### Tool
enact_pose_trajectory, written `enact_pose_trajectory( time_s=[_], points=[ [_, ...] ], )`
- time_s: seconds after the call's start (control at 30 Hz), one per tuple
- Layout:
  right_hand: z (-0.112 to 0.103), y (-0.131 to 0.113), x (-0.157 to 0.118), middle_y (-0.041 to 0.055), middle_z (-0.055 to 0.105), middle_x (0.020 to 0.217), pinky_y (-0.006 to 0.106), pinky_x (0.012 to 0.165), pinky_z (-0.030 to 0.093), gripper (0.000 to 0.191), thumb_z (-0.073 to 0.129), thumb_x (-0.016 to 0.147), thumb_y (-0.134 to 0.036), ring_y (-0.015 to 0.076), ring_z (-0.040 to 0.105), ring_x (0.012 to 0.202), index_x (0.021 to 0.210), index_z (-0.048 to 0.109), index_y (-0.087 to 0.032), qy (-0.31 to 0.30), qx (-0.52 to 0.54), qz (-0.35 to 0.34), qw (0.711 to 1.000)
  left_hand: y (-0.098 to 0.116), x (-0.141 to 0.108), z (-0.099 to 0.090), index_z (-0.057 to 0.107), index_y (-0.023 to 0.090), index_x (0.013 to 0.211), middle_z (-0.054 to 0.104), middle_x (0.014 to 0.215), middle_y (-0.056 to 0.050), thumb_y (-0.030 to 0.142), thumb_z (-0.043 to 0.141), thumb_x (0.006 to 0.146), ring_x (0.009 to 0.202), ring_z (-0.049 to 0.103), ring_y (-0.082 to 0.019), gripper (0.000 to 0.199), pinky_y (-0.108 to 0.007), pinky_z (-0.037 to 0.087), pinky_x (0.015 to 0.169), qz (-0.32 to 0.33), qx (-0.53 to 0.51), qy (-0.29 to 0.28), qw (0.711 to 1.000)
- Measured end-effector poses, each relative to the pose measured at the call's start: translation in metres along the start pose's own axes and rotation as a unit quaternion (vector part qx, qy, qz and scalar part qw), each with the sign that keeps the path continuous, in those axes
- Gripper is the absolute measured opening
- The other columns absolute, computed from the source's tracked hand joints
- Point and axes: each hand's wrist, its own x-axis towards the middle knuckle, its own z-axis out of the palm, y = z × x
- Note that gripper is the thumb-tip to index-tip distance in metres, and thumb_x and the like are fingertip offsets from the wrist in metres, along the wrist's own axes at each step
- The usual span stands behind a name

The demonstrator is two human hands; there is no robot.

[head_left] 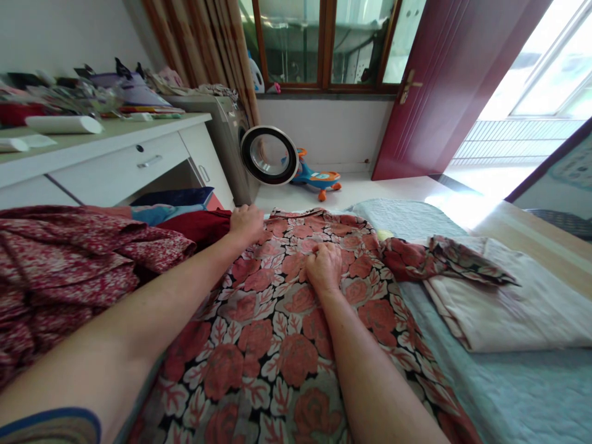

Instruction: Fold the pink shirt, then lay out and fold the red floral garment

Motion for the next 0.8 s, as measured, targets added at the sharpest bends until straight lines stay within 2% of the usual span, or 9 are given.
enact_pose_trajectory(
  time_s=[0.1,0.17,0.23,0.37,0.5,0.63,0.73,0.8],
  points=[
    [0.0,0.0,0.0,0.0106,0.065,0.107,0.034,0.095,0.037,0.025,0.052,0.077,-0.015,0.0253,0.052,0.107,0.091,0.072,-0.017,-0.002,-0.007,-0.001,1.0,0.018,-0.022,0.01,0.065,0.018,0.11,0.066,0.112,-0.011,0.034,0.039,0.095,0.106,0.06,-0.025,0.034,-0.036,0.044,0.094,0.081,-0.076,-0.026,0.993],
    [0.0,0.0,0.0,0.0107,0.065,0.107,0.034,0.094,0.037,0.025,0.052,0.077,-0.015,0.0254,0.052,0.107,0.092,0.072,-0.018,-0.009,-0.013,-0.003,1.0,0.018,-0.034,0.023,0.062,0.019,0.116,0.063,0.121,-0.01,0.041,0.041,0.094,0.112,0.058,-0.025,0.037,-0.038,0.043,0.097,0.101,-0.118,-0.024,0.988],
    [-0.001,0.001,0.0,0.0108,0.065,0.108,0.034,0.094,0.037,0.026,0.051,0.078,-0.016,0.0255,0.052,0.108,0.092,0.072,-0.018,-0.018,-0.021,-0.008,1.0,0.008,-0.038,0.037,0.059,0.021,0.122,0.059,0.13,-0.009,0.045,0.042,0.093,0.119,0.054,-0.026,0.04,-0.04,0.041,0.102,0.11,-0.151,-0.007,0.982],
    [-0.002,0.001,0.0,0.0115,0.065,0.109,0.034,0.095,0.038,0.026,0.052,0.077,-0.016,0.026,0.052,0.108,0.092,0.073,-0.018,-0.03,-0.047,-0.017,0.998,-0.024,-0.03,0.053,0.06,0.019,0.119,0.061,0.127,-0.01,0.04,0.039,0.095,0.119,0.054,-0.023,0.038,-0.037,0.04,0.105,0.15,-0.192,-0.008,0.97],
    [-0.005,0.0,-0.001,0.0119,0.064,0.111,0.035,0.095,0.038,0.027,0.051,0.079,-0.017,0.0266,0.051,0.109,0.096,0.073,-0.018,-0.043,-0.063,-0.019,0.997,-0.034,-0.027,0.044,0.065,0.018,0.108,0.064,0.118,-0.011,0.028,0.045,0.09,0.114,0.056,-0.025,0.028,-0.041,0.041,0.104,0.151,-0.154,0.006,0.977],
    [-0.009,-0.002,-0.001,0.013,0.063,0.115,0.036,0.094,0.038,0.029,0.05,0.081,-0.019,0.0271,0.05,0.113,0.1,0.072,-0.018,-0.063,-0.077,-0.02,0.995,-0.017,-0.053,0.029,0.067,0.019,0.104,0.067,0.114,-0.011,0.017,0.041,0.089,0.113,0.057,-0.024,0.03,-0.043,0.04,0.106,0.111,-0.166,0.038,0.979],
    [-0.012,-0.001,0.001,0.0126,0.062,0.118,0.04,0.097,0.036,0.03,0.049,0.083,-0.021,0.027,0.05,0.115,0.104,0.07,-0.019,-0.088,-0.096,-0.03,0.991,-0.003,-0.08,0.028,0.064,0.019,0.116,0.064,0.125,-0.01,0.028,0.042,0.092,0.119,0.056,-0.024,0.033,-0.041,0.041,0.106,0.108,-0.186,0.004,0.977],
    [-0.014,0.002,0.002,0.0117,0.062,0.123,0.048,0.104,0.03,0.031,0.049,0.085,-0.025,0.0272,0.049,0.119,0.109,0.068,-0.021,-0.094,-0.11,-0.029,0.989,0.001,-0.093,0.03,0.058,0.02,0.129,0.056,0.139,-0.01,0.039,0.044,0.094,0.129,0.049,-0.026,0.042,-0.043,0.037,0.11,0.084,-0.174,-0.017,0.981]
  ],
)
